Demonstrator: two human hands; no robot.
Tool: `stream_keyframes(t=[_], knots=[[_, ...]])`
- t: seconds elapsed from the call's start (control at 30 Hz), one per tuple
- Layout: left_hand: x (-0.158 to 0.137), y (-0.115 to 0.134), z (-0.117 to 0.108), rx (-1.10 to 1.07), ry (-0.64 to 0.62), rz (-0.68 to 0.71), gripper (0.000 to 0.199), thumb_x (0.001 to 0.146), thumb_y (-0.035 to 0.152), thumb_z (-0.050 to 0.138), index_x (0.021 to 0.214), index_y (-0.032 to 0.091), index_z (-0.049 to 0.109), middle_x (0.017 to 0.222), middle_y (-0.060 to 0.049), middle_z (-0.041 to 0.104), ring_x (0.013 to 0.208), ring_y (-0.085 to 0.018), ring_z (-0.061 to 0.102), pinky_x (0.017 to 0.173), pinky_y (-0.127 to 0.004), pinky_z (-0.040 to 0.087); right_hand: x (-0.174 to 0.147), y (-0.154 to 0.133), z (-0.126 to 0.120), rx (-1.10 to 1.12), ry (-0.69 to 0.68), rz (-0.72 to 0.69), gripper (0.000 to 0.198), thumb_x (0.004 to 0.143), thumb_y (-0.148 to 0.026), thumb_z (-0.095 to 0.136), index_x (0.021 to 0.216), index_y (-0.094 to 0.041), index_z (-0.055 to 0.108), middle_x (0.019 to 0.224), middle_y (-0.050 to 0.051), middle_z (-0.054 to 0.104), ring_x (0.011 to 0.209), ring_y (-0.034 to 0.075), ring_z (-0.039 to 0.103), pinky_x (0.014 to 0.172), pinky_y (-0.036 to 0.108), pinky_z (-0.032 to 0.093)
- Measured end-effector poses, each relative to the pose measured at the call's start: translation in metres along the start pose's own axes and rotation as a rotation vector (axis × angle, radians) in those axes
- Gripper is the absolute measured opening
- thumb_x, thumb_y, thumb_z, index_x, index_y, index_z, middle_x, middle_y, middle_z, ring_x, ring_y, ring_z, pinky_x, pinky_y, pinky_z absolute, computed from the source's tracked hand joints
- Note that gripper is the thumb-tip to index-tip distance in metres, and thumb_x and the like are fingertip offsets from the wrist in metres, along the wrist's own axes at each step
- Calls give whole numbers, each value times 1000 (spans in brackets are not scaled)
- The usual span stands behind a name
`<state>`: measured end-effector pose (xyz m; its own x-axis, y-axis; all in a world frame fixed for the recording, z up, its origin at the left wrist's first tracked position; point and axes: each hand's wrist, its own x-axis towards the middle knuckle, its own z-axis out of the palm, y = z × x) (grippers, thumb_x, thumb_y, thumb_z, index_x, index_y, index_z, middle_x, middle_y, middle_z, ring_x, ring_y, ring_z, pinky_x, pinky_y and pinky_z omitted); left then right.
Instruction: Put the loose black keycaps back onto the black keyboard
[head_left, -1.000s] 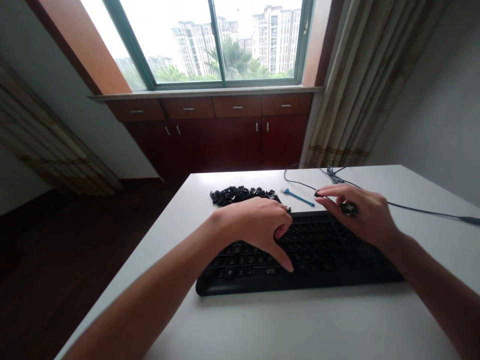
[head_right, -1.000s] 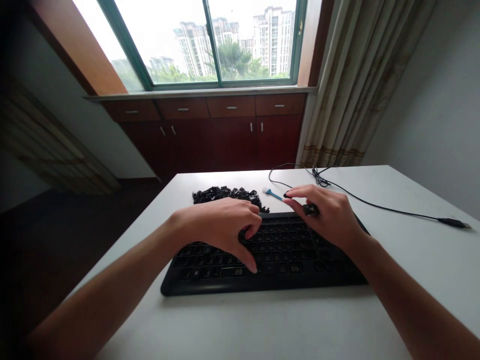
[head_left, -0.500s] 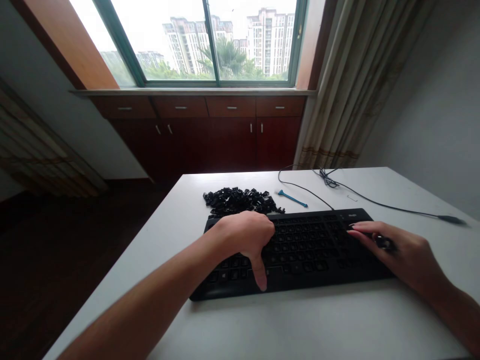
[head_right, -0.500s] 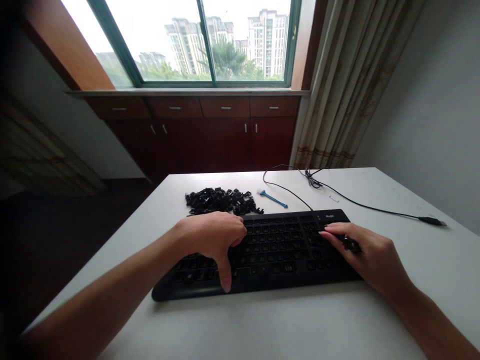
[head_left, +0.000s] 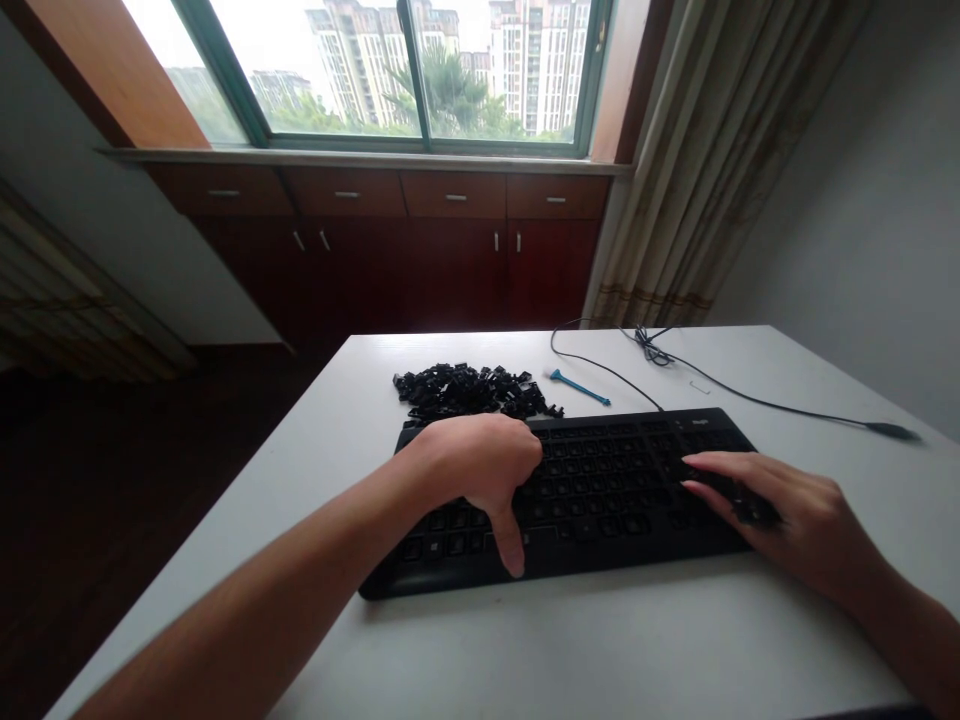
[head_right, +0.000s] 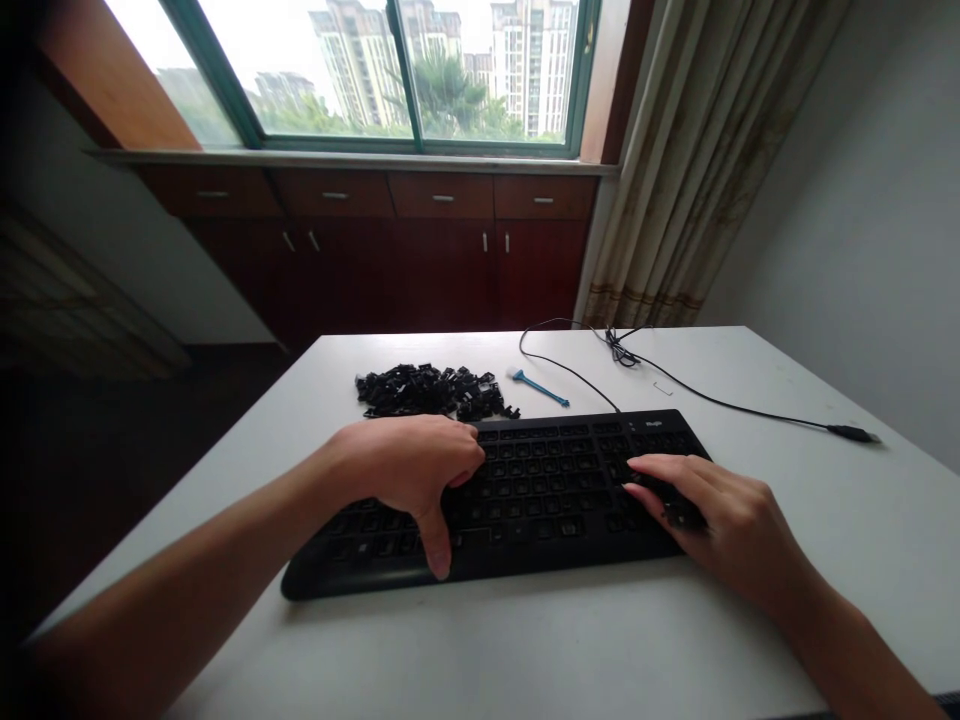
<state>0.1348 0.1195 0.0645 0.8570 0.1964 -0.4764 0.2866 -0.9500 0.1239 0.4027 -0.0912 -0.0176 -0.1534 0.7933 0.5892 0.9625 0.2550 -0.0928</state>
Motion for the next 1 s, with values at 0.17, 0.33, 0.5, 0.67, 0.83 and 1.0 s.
stream_keyframes(t=[0.17, 0.33, 0.5, 0.67, 0.83, 1.0], knots=[[1, -1, 1, -26, 28, -7, 63, 38, 72, 83, 61, 16, 66, 60, -1, 57, 53, -16, 51, 51, -27, 38, -3, 4, 1, -9, 6, 36, 30, 81, -22, 73, 110, -27, 69, 109, 1, 74, 95, 21, 72, 85, 37, 61], [1, -1, 1, -16, 14, -11, 64, 40, 74, 82, 64, 16, 68, 62, -2, 60, 56, -17, 53, 52, -27, 38, -2, 4, 1, 6, 3, 50, 24, 81, -22, 73, 104, -27, 69, 107, 1, 75, 93, 21, 73, 84, 38, 62], [0, 0, -1, 0, -15, -29, 67, 41, 74, 81, 72, 16, 72, 68, -5, 64, 60, -19, 55, 56, -28, 40, -1, 2, 1, 4, -6, 50, 22, 81, -22, 73, 103, -27, 70, 107, 2, 75, 92, 21, 73, 82, 37, 62], [0, 1, -2, 14, -29, -19, 67, 42, 75, 80, 73, 16, 73, 71, -6, 65, 61, -19, 54, 56, -28, 40, -1, -1, 1, -2, 30, 68, 23, 80, -21, 74, 102, -27, 69, 107, 1, 75, 92, 21, 73, 83, 37, 61], [0, 1, -2, 28, -26, -7, 67, 44, 76, 79, 70, 16, 72, 71, -6, 65, 58, -18, 53, 54, -28, 38, 1, -2, 1, 3, -7, 41, 21, 80, -21, 75, 99, -26, 69, 105, 0, 75, 90, 20, 73, 79, 34, 61], [1, 0, -2, 34, -37, -2, 66, 45, 77, 78, 68, 15, 71, 71, -5, 65, 56, -17, 52, 52, -28, 38, 2, -3, 0, -82, 21, 32, 32, 80, -23, 75, 111, -25, 67, 102, 1, 76, 86, 18, 73, 76, 31, 59]])
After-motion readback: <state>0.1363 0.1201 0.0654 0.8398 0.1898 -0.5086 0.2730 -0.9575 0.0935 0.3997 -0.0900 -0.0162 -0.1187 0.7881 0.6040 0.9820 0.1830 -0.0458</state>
